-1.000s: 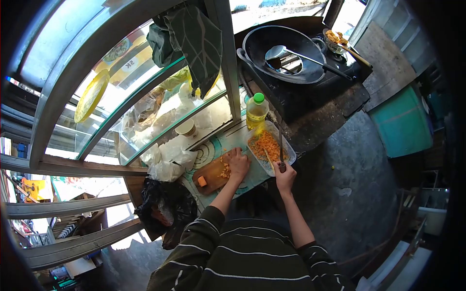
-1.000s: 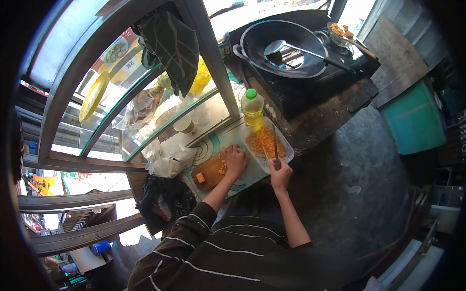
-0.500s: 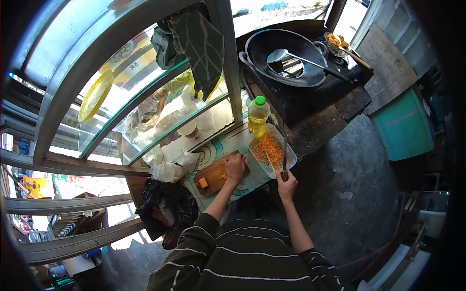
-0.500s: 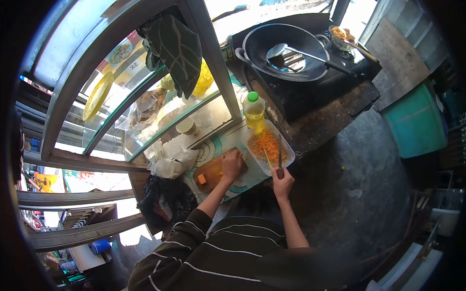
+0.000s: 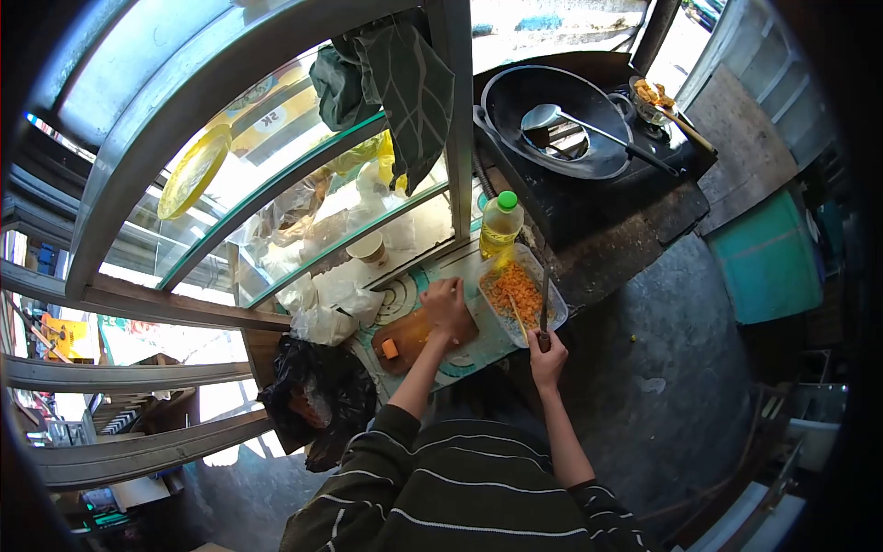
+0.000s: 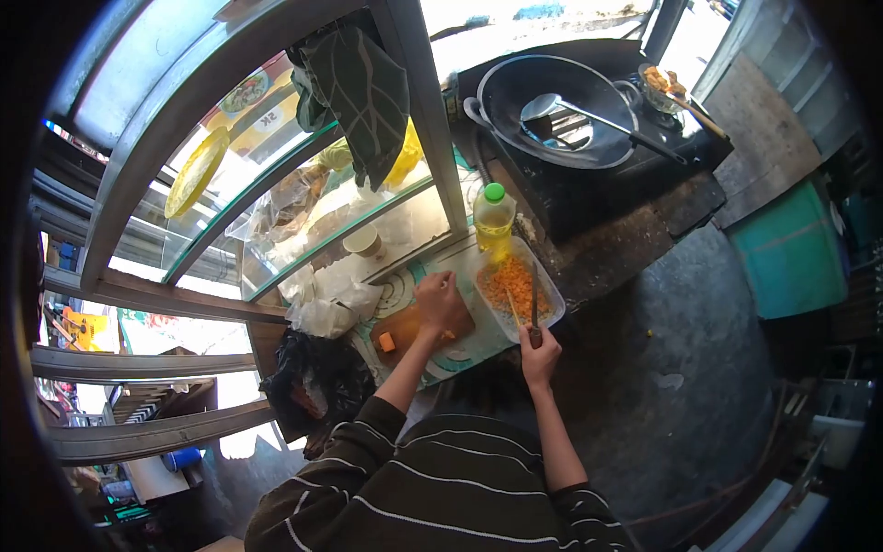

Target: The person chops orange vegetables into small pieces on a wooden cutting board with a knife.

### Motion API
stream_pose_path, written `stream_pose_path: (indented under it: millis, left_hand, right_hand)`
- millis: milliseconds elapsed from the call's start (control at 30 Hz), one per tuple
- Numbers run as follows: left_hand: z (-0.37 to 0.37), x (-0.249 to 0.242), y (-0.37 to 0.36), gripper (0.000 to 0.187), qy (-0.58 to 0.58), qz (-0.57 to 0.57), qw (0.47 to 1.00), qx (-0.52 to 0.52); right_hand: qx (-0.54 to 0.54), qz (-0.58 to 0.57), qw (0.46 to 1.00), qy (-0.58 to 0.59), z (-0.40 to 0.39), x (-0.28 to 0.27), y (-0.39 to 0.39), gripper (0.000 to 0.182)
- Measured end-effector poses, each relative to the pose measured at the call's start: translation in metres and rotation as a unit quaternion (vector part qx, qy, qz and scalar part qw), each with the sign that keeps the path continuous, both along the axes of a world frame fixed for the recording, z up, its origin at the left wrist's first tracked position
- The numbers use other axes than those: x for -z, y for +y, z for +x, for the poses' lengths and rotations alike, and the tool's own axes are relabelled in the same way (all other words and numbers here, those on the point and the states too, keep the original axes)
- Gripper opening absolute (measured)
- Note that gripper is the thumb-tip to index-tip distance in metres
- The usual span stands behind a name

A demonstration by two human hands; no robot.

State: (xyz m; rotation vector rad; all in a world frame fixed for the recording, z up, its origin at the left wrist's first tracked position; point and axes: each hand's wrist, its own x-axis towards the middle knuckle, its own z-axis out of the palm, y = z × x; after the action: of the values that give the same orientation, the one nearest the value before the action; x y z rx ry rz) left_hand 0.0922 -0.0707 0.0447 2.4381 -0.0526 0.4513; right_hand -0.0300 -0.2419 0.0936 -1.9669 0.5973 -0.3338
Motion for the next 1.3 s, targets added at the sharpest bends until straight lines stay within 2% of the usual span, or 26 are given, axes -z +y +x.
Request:
stream_pose_path:
  millis: [100, 133, 200, 267, 333, 467, 533, 567, 633, 733, 767, 867, 900, 933, 1000, 1033, 1100, 1167, 1233, 1267, 1300]
  left_hand:
    - [0.02, 0.049, 0.049, 0.011, 0.097, 0.092, 0.99, -0.034]
    - [0.025, 0.049, 0.06, 0.011, 0.096, 0.091, 0.991, -0.032]
    - [0.032, 0.047, 0.073, 0.011, 0.15, 0.132, 0.973, 0.117]
    - [0.036, 0.043, 0.075, 0.012, 0.156, 0.127, 0.97, 0.133]
    - [0.038, 0.041, 0.075, 0.013, 0.126, 0.184, 0.96, 0.167]
    - [0.033, 0.041, 0.071, 0.009, 0.104, 0.211, 0.96, 0.151]
    - [0.029, 0.031, 0.063, 0.012, 0.114, 0.11, 0.984, 0.086]
    - [0.029, 0.027, 0.054, 0.012, 0.113, 0.109, 0.984, 0.086]
    - [0.024, -0.001, 0.028, 0.014, 0.064, -0.129, 0.982, 0.123]
    - [0.008, -0.046, -0.023, 0.012, 0.029, -0.052, 0.984, 0.169]
    - [0.005, -0.047, -0.034, 0.011, 0.036, -0.045, 0.981, 0.184]
    - [-0.003, -0.039, -0.044, 0.011, 0.006, -0.019, 0.989, 0.147]
    - [-0.009, -0.04, -0.039, 0.013, 0.019, -0.062, 0.989, 0.13]
    - [-0.016, -0.033, -0.029, 0.013, 0.019, -0.062, 0.99, 0.127]
    - [-0.029, -0.016, 0.004, 0.014, 0.021, -0.168, 0.984, 0.059]
    - [-0.037, -0.007, 0.027, 0.02, 0.056, -0.173, 0.983, 0.041]
    - [-0.049, 0.016, 0.058, 0.026, 0.09, -0.177, 0.98, 0.023]
    - [-0.055, 0.053, 0.078, 0.035, 0.041, -0.091, 0.995, 0.015]
    - [-0.055, 0.079, 0.09, 0.045, -0.007, -0.005, 1.0, 0.01]
    - [-0.055, 0.088, 0.092, 0.05, -0.028, 0.036, 0.999, 0.009]
    - [-0.056, 0.082, 0.088, 0.05, -0.026, 0.035, 0.999, 0.011]
  right_hand:
    - [0.007, -0.015, 1.0, -0.023, -0.008, 0.003, -0.003, 0.019]
    - [0.008, -0.013, 1.0, -0.011, -0.011, 0.004, -0.005, 0.019]
    - [0.01, -0.011, 1.0, 0.003, -0.017, 0.008, -0.008, 0.019]
    - [0.007, -0.035, 0.999, -0.007, -0.022, 0.016, -0.013, 0.018]
    - [0.009, -0.035, 0.999, -0.006, -0.022, 0.018, -0.016, 0.018]
    - [0.006, -0.044, 0.999, -0.015, -0.02, 0.017, -0.018, 0.018]
    - [0.006, -0.036, 0.999, -0.009, -0.017, 0.011, -0.017, 0.018]
    - [0.005, -0.027, 1.0, -0.002, -0.016, 0.008, -0.017, 0.018]
    - [0.005, -0.028, 1.0, 0.001, -0.013, -0.001, -0.016, 0.018]
    - [0.0, -0.009, 1.0, 0.022, -0.01, 0.001, -0.016, 0.018]
    - [0.005, 0.008, 0.999, 0.037, -0.01, 0.003, -0.015, 0.018]
    - [-0.004, 0.02, 1.0, 0.024, -0.01, 0.004, -0.012, 0.018]
    - [-0.021, 0.007, 1.0, 0.017, -0.011, 0.005, -0.01, 0.02]
    - [-0.024, 0.007, 1.0, 0.017, -0.013, 0.001, -0.006, 0.02]
    - [-0.095, -0.023, 0.995, 0.014, -0.017, -0.006, 0.008, 0.021]
    - [-0.124, -0.038, 0.991, -0.043, -0.019, -0.004, 0.019, 0.02]
    - [-0.175, 0.006, 0.984, 0.028, -0.028, 0.013, 0.033, 0.021]
    - [-0.197, 0.041, 0.977, 0.068, -0.032, 0.03, 0.048, 0.022]
    - [-0.212, 0.115, 0.956, 0.164, -0.033, 0.04, 0.061, 0.027]
    - [-0.209, 0.115, 0.957, 0.165, -0.034, 0.053, 0.065, 0.027]
    - [-0.224, 0.044, 0.963, 0.144, -0.037, 0.074, 0.069, 0.029]
